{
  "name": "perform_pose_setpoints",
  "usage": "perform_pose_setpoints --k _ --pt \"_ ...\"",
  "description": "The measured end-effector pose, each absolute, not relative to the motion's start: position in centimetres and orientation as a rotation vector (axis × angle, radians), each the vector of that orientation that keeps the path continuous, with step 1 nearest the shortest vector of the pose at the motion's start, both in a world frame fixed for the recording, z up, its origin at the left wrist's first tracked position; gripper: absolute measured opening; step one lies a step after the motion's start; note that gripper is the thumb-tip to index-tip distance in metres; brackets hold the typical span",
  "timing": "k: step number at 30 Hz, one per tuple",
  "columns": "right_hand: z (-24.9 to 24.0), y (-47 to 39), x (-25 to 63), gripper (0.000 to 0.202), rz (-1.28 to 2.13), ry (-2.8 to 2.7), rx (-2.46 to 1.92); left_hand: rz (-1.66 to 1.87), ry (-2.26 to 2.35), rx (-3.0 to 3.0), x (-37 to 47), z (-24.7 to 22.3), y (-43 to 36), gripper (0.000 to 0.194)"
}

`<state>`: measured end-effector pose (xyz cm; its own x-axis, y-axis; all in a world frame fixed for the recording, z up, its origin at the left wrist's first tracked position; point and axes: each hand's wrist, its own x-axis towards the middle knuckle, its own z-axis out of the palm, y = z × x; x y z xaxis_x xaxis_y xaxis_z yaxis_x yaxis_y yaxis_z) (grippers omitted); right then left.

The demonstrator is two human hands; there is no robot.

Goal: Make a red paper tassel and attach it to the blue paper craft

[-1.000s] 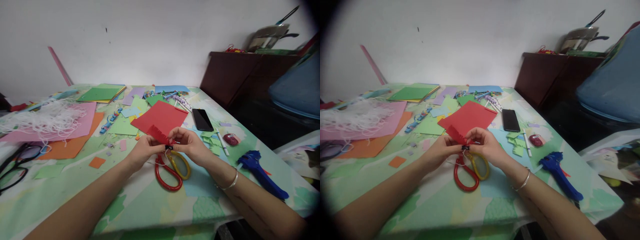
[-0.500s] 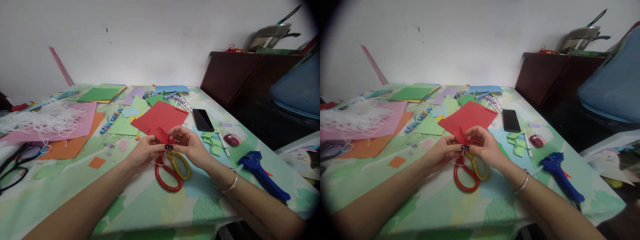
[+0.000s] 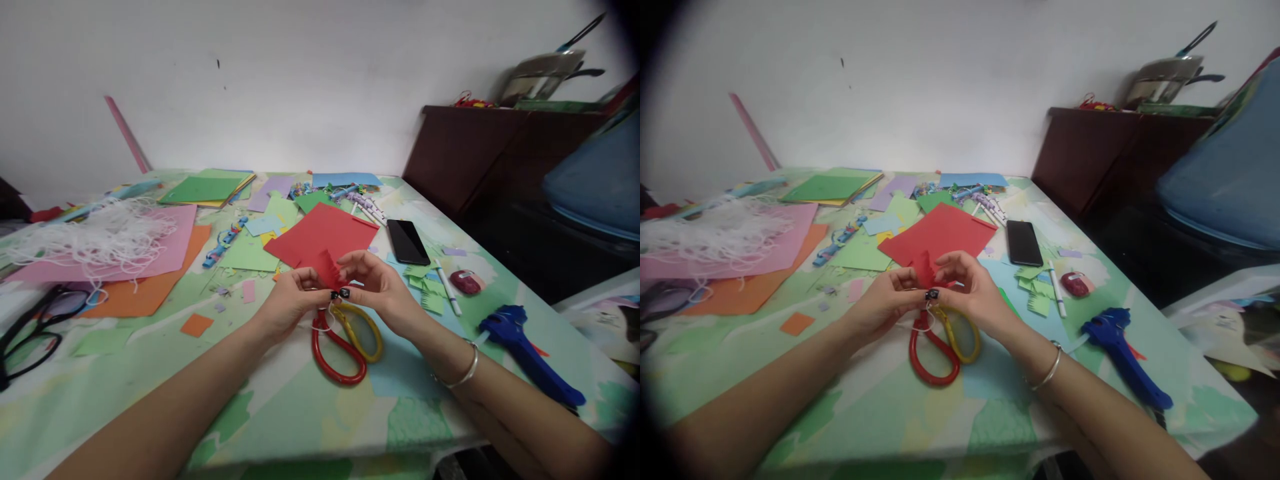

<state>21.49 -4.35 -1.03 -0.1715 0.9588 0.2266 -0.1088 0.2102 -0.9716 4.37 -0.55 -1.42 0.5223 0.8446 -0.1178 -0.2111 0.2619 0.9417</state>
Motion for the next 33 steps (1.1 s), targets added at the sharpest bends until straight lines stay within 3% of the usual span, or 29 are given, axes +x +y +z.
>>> perform_pose_setpoints --k 11,22,33 --pt "-1.1 -4.3 21.3 0.022 1.197 -1.432 -1.048 0.941 0.801 1.487 4.4 -1.6 -0.9 0.032" --pt "-1.2 -4.2 21.4 0.018 1.316 -1.337 -0.944 1.240 0.790 2.075 4.4 -2.2 -1.5 0.038" --pt "-1.6 -4.1 21.1 0.014 1.425 -1.210 -0.784 1.352 0.707 2.072 4.4 -2.4 -1.8 0.036"
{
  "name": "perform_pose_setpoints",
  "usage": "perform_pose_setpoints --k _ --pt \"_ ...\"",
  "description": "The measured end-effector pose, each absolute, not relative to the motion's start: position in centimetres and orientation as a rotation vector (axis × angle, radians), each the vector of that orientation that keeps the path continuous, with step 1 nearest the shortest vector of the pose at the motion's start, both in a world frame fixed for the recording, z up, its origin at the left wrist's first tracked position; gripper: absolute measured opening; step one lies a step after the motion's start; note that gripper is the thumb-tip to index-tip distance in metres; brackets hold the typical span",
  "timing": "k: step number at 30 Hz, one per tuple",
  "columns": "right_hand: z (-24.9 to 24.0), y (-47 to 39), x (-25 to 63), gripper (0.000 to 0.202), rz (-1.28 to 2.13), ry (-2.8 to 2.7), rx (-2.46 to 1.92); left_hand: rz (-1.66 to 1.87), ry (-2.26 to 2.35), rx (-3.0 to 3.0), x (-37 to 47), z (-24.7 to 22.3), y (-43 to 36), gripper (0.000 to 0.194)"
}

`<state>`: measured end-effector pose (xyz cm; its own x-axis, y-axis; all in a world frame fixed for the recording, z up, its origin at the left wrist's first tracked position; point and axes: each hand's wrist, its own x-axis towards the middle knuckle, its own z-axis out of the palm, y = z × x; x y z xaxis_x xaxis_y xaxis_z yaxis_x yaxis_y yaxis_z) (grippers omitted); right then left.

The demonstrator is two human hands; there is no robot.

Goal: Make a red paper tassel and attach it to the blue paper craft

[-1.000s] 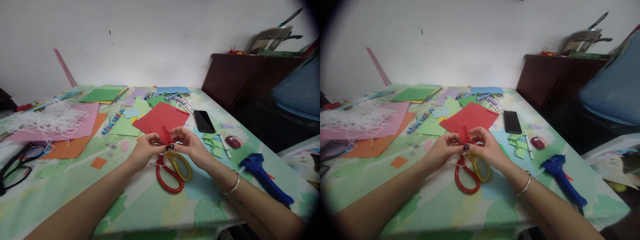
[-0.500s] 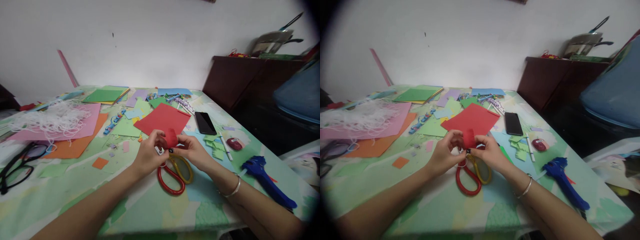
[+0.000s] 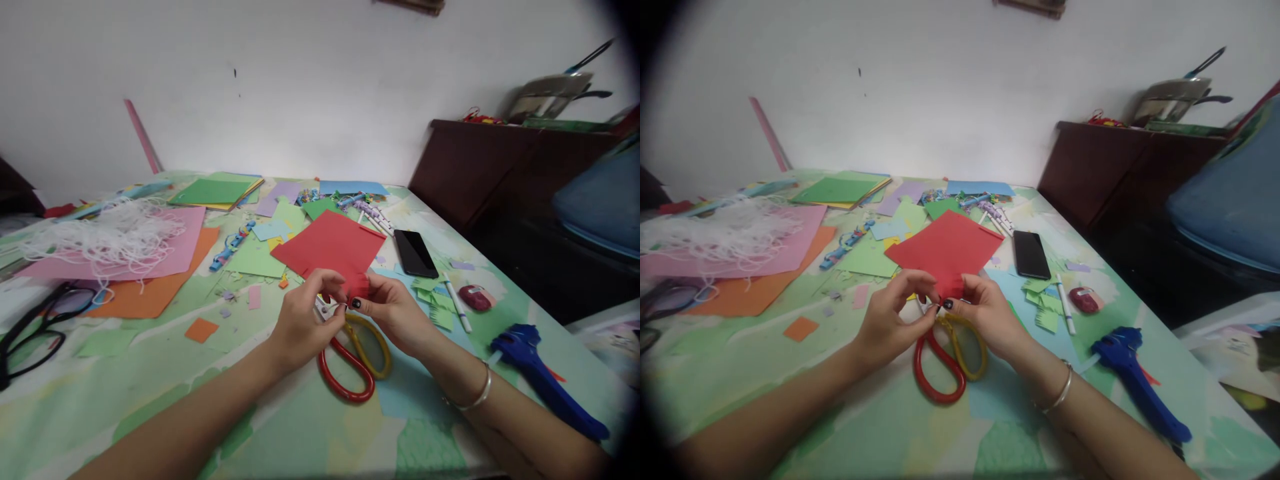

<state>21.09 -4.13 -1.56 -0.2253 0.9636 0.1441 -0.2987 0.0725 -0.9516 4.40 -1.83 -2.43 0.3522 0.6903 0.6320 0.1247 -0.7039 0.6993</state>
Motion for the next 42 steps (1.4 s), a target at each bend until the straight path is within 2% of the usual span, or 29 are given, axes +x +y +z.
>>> perform_pose_setpoints --k 12,21,33,36,42 --pt "-1.4 -4.5 21.0 0.014 1.454 -1.200 -0.769 1.383 0.689 2.112 4.3 -1.7 -1.9 0.024" --pt "-1.5 -4.4 21.0 0.019 1.460 -1.222 -0.771 1.355 0.686 2.055 4.3 -1.4 -2.1 0.023" --pt "-1.6 -4.2 20.8 0.018 1.318 -1.272 -0.771 1.061 0.783 1.689 4.4 -0.8 -2.1 0.019" --pt "-1.4 -4.3 20.8 0.020 1.278 -1.287 -0.774 1.115 0.821 1.831 4.4 -1.1 -2.0 0.012" --pt "-1.3 -4.4 20.8 0.021 1.226 -1.291 -0.793 1.353 0.831 2.154 4.3 -1.4 -1.8 0.011"
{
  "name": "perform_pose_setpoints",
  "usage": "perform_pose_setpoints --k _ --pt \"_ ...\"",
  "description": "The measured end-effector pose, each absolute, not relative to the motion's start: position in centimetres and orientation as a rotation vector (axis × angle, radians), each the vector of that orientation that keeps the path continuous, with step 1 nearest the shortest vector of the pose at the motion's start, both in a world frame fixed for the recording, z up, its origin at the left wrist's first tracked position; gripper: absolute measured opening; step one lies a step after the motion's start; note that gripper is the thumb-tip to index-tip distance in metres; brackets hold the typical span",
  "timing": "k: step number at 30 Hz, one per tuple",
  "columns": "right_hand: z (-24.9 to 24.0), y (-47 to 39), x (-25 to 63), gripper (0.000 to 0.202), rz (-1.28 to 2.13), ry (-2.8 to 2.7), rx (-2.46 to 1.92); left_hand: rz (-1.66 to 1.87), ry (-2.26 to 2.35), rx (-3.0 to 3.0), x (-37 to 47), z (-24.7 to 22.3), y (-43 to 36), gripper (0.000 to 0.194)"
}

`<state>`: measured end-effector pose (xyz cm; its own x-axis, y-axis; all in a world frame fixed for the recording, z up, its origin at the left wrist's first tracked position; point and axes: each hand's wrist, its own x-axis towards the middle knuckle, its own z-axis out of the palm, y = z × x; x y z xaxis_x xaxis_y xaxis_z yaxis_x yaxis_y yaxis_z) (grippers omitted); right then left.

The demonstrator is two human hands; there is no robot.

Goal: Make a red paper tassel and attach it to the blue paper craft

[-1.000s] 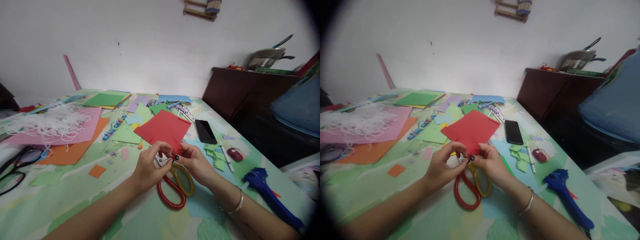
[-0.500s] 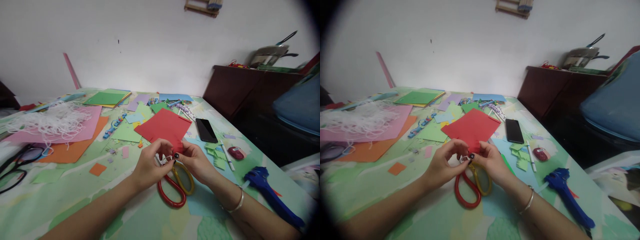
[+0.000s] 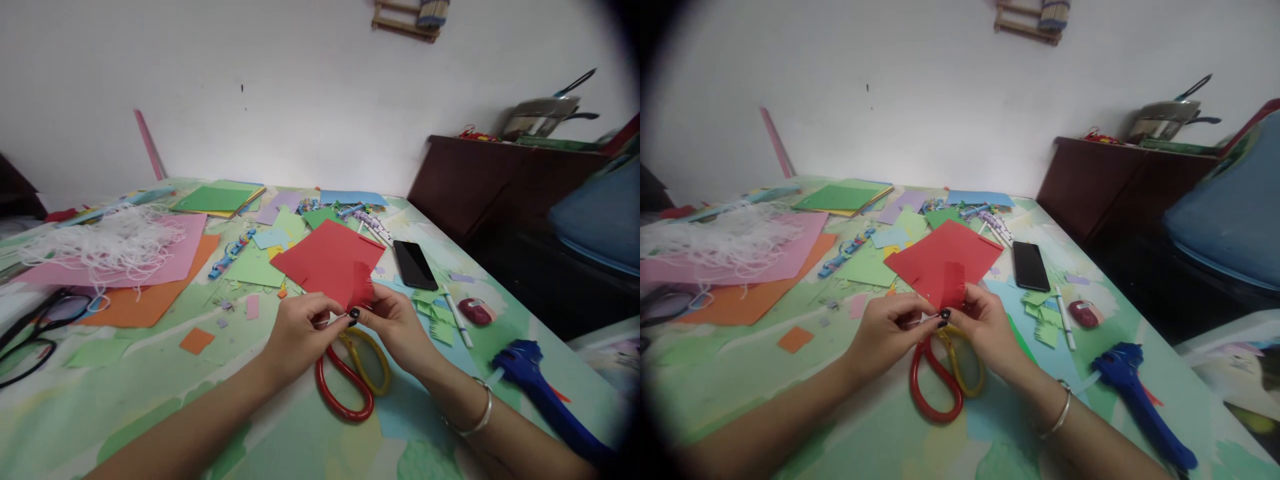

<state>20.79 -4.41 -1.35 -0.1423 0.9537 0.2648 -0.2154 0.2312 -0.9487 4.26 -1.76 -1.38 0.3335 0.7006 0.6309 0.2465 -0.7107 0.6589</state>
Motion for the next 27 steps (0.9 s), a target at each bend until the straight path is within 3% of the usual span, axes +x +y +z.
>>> perform_pose_setpoints --k 27 --pt "-0.93 -4.23 21.08 0.012 1.474 -1.200 -0.766 1.383 0.662 2.318 3.73 -0.91 -1.45 0.012"
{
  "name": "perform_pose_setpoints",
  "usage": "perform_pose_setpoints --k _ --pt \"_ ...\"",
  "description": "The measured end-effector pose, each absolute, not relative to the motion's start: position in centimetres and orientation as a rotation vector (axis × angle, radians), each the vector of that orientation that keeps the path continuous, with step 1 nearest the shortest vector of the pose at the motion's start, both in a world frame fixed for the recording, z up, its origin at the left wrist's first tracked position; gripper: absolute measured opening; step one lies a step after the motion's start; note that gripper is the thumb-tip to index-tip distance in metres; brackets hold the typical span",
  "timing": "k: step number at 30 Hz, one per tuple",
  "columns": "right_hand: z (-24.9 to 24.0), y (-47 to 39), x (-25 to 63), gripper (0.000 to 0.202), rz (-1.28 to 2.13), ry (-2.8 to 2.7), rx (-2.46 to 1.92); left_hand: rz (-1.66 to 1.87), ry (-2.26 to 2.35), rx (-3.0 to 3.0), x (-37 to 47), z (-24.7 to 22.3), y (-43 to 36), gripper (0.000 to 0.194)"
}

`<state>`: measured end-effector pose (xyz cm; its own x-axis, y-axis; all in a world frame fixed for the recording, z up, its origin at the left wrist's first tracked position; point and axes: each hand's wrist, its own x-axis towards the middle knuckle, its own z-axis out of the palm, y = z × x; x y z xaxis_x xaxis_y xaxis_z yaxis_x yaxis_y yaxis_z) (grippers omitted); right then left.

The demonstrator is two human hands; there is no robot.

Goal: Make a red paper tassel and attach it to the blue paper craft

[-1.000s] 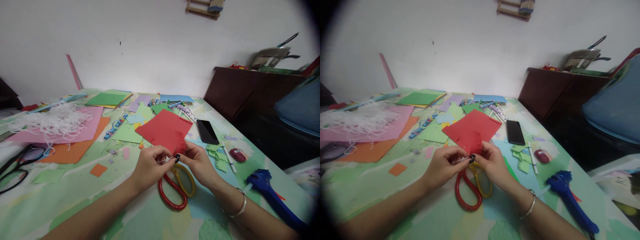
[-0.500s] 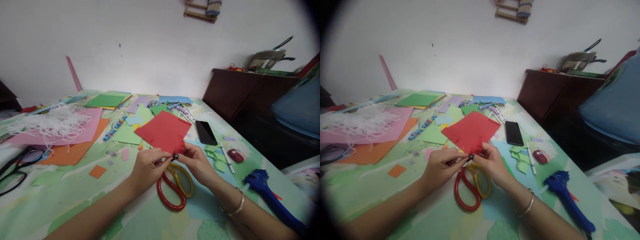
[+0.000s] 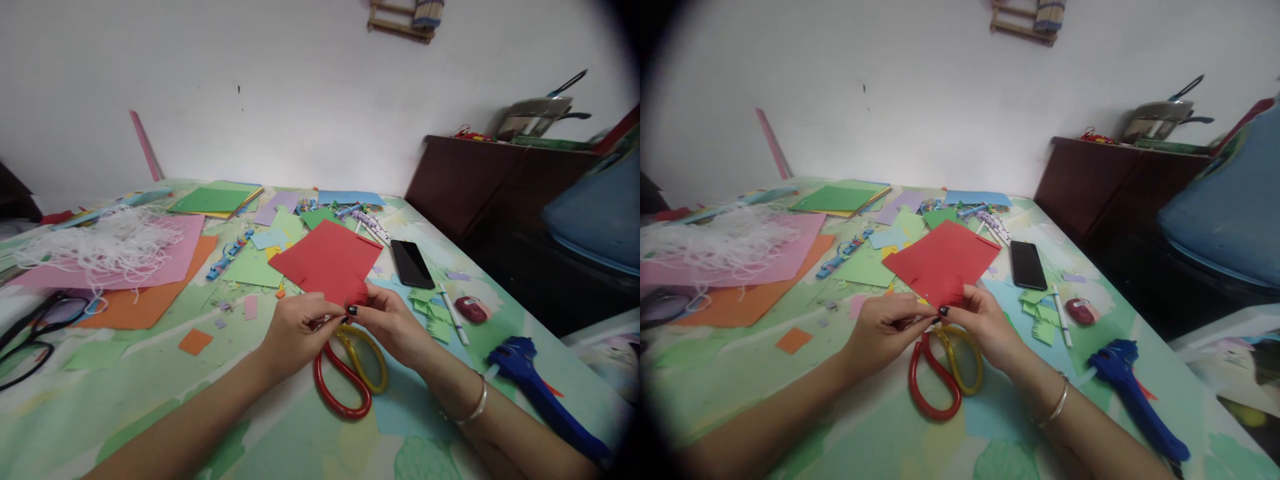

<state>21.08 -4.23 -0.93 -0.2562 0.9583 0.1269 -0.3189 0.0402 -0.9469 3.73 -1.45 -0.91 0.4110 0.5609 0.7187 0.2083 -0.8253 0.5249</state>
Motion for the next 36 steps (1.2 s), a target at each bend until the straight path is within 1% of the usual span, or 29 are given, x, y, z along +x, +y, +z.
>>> perform_pose_setpoints --k 4,8,16,21,25,32,36 --pt "-1.0 -4.3 21.0 0.018 1.499 -1.204 -0.750 1.347 0.699 2.313 3.7 -0.8 -1.5 0.011" --pt "-1.2 -4.5 21.0 0.023 1.448 -1.223 -0.742 1.328 0.802 2.243 3.8 -0.8 -1.7 0.007" --pt "-1.3 -4.4 20.8 0.016 1.282 -1.296 -0.794 1.292 0.774 2.288 3.9 -1.1 -1.4 0.018" --pt "-1.1 -4.5 20.9 0.008 1.204 -1.330 -0.871 1.296 0.748 2.372 3.8 -1.2 -1.4 0.013" --pt "-0.9 -4.6 21.1 0.006 1.162 -1.357 -0.921 1.272 0.730 2.374 3.8 -1.2 -1.5 0.011" --pt "-1.0 -4.4 21.2 0.013 1.286 -1.294 -0.871 1.366 0.664 2.537 3.5 -1.6 -1.3 0.015" --pt "-1.2 -4.4 21.0 0.013 1.372 -1.261 -0.810 1.452 0.644 2.634 3.4 -2.0 -1.1 0.017"
